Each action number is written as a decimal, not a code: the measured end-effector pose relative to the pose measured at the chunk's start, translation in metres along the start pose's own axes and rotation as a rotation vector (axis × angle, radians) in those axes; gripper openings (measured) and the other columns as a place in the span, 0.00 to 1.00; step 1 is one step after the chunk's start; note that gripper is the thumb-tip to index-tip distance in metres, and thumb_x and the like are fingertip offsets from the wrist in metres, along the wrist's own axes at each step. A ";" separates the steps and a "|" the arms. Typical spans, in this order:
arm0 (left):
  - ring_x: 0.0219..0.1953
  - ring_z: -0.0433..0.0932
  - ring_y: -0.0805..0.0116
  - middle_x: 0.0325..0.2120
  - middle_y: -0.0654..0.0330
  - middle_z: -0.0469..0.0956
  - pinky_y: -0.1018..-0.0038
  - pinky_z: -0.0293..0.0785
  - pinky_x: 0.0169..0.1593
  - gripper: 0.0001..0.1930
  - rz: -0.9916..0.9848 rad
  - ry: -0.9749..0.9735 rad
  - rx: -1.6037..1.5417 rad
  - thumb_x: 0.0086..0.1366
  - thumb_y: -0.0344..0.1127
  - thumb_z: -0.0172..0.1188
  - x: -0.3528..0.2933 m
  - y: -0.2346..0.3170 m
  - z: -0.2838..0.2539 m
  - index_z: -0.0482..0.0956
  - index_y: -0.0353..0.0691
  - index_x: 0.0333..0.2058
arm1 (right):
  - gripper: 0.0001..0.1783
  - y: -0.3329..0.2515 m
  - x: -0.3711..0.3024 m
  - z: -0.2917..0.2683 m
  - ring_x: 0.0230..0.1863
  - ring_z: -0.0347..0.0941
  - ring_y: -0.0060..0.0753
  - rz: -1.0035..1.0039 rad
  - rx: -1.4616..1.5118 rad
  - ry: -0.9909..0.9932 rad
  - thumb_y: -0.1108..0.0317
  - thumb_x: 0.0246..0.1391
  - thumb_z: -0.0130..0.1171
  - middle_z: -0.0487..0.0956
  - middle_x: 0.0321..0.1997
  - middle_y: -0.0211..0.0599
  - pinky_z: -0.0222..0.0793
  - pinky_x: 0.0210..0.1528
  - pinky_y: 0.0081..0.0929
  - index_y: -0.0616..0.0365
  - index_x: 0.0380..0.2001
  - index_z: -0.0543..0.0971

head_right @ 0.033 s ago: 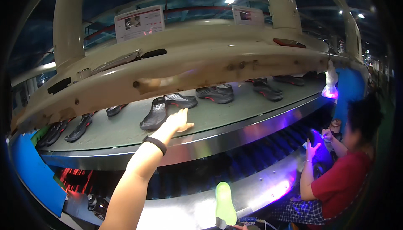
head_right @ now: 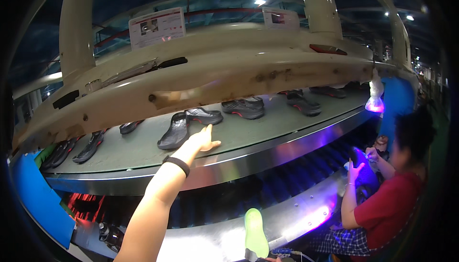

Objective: Applying adhesive to the edges and interior of shoe soles using a brush, then placing them onto a conveyor belt.

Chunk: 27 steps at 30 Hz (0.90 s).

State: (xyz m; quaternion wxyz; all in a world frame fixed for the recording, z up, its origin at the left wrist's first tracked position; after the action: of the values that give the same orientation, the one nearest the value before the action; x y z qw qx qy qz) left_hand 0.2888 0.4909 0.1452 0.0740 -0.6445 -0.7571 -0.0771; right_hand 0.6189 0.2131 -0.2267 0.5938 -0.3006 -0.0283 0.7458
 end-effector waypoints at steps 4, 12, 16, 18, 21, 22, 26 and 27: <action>0.53 0.69 0.56 0.51 0.47 0.68 0.67 0.65 0.55 0.53 -0.118 -0.091 -0.033 0.50 0.61 0.58 0.009 -0.010 0.003 0.38 0.37 0.63 | 0.12 -0.008 -0.006 0.005 0.35 0.73 0.30 -0.005 0.016 0.058 0.61 0.53 0.55 0.77 0.35 0.32 0.68 0.28 0.21 0.52 0.39 0.73; 0.51 0.72 0.59 0.47 0.53 0.73 0.66 0.65 0.54 0.60 -0.152 -0.097 0.107 0.42 0.66 0.63 0.045 0.001 0.000 0.38 0.40 0.64 | 0.16 -0.016 0.008 0.007 0.37 0.70 0.27 0.000 -0.135 0.043 0.55 0.55 0.48 0.77 0.34 0.36 0.66 0.34 0.25 0.57 0.32 0.77; 0.64 0.50 0.56 0.62 0.53 0.51 0.50 0.44 0.62 0.63 -0.170 -0.084 0.325 0.37 0.72 0.61 0.049 -0.018 -0.004 0.36 0.51 0.65 | 0.18 0.000 0.023 -0.005 0.37 0.71 0.32 0.095 -0.072 -0.118 0.57 0.59 0.46 0.78 0.35 0.40 0.67 0.35 0.25 0.62 0.34 0.76; 0.67 0.41 0.56 0.65 0.53 0.43 0.47 0.35 0.63 0.65 -0.043 0.010 0.439 0.35 0.73 0.61 0.056 -0.011 -0.006 0.35 0.50 0.64 | 0.18 0.005 0.026 -0.008 0.36 0.73 0.33 0.107 -0.011 -0.097 0.57 0.59 0.46 0.78 0.35 0.40 0.68 0.33 0.24 0.62 0.35 0.75; 0.67 0.35 0.57 0.65 0.55 0.38 0.46 0.29 0.64 0.66 -0.015 -0.085 0.416 0.34 0.73 0.62 0.080 0.012 0.003 0.33 0.50 0.64 | 0.17 0.006 0.038 -0.022 0.34 0.73 0.32 0.084 0.020 -0.080 0.58 0.59 0.46 0.78 0.35 0.41 0.68 0.30 0.22 0.61 0.35 0.76; 0.67 0.35 0.57 0.65 0.55 0.38 0.46 0.29 0.64 0.66 -0.039 -0.084 0.412 0.34 0.73 0.62 0.079 -0.001 0.002 0.33 0.50 0.64 | 0.17 0.010 0.041 -0.025 0.33 0.73 0.30 0.101 -0.009 -0.080 0.58 0.59 0.46 0.78 0.36 0.42 0.67 0.28 0.20 0.61 0.35 0.76; 0.67 0.35 0.55 0.65 0.55 0.38 0.46 0.29 0.64 0.69 -0.039 -0.165 0.369 0.29 0.74 0.63 0.082 -0.020 0.012 0.33 0.50 0.64 | 0.18 0.022 0.051 -0.033 0.27 0.71 0.22 0.124 -0.091 -0.052 0.57 0.60 0.44 0.79 0.39 0.44 0.64 0.23 0.13 0.60 0.36 0.76; 0.67 0.36 0.54 0.65 0.54 0.40 0.46 0.29 0.63 0.70 -0.014 -0.169 0.344 0.27 0.75 0.63 0.086 -0.017 0.015 0.33 0.49 0.64 | 0.18 0.022 0.054 -0.034 0.27 0.72 0.22 0.121 -0.083 -0.064 0.58 0.60 0.43 0.79 0.38 0.44 0.64 0.23 0.13 0.60 0.35 0.76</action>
State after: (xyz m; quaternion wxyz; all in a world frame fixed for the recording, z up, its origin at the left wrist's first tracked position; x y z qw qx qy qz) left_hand 0.2583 0.5742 0.1485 0.1184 -0.6213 -0.7671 0.1073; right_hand 0.6097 0.2450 -0.2856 0.5336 -0.3023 -0.0601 0.7876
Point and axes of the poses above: each hand's wrist, its own x-axis towards the middle knuckle, its own z-axis out of the palm, y = z × x, the point moved 6 cm from there along x, towards the middle knuckle
